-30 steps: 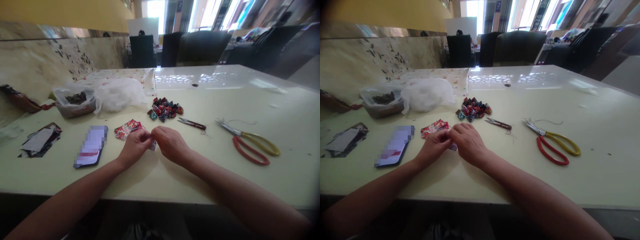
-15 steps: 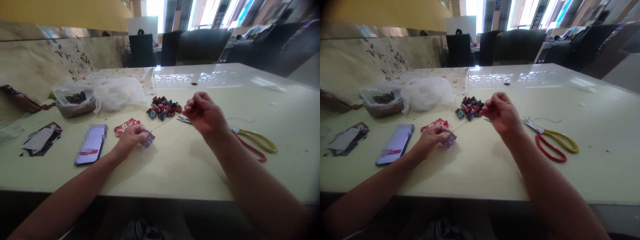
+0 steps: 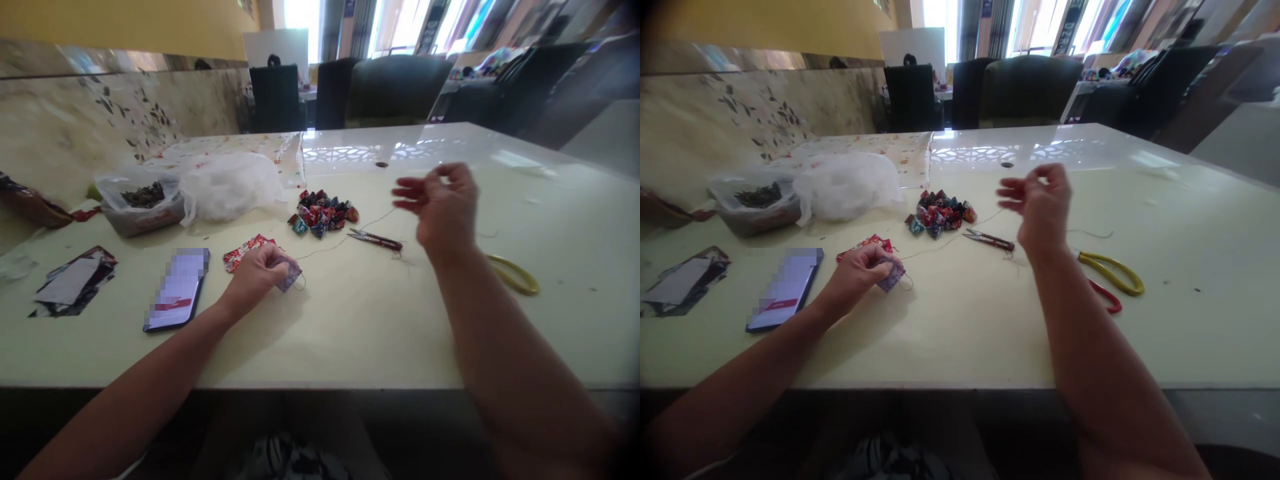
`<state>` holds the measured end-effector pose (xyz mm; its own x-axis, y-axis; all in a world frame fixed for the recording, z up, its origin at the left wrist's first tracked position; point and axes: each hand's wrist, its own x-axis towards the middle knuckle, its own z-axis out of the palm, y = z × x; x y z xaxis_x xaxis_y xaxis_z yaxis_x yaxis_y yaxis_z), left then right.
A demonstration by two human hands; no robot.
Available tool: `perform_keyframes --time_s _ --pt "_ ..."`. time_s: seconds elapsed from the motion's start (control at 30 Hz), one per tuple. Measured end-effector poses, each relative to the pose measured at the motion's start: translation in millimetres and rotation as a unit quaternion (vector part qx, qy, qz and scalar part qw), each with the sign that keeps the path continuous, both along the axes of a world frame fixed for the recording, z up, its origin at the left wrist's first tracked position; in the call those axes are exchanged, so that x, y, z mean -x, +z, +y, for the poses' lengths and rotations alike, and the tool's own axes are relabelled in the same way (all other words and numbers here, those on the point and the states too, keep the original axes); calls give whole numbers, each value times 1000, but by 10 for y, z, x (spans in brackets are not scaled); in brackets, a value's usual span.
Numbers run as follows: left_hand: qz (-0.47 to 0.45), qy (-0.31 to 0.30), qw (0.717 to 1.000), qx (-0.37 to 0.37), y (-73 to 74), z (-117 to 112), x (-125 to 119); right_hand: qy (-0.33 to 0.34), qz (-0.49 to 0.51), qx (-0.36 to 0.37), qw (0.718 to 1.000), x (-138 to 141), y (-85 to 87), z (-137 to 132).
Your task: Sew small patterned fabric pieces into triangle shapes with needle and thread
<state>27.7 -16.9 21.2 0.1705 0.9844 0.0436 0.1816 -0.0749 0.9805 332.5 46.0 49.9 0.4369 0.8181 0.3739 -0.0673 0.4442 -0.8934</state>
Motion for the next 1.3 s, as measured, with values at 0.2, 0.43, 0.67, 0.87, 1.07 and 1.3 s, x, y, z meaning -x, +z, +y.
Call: perform_keyframes --time_s 0.2,0.43,0.67,0.87,1.07,1.3 --pt "34 6 998 -48 32 -38 -11 364 -24 202 909 880 -157 -371" --pt "62 1 996 -65 52 -17 24 528 -43 310 789 991 -220 -477" --pt "69 -69 992 78 -30 24 18 450 -67 303 837 781 -141 -355" --pt "-18 -129 969 208 15 13 11 382 -78 297 871 594 -98 -240" --pt "-31 -178 952 248 48 13 25 323 78 294 896 389 -62 -100" --pt "-28 -199 950 240 -6 14 59 141 236 255 927 44 -126 85"
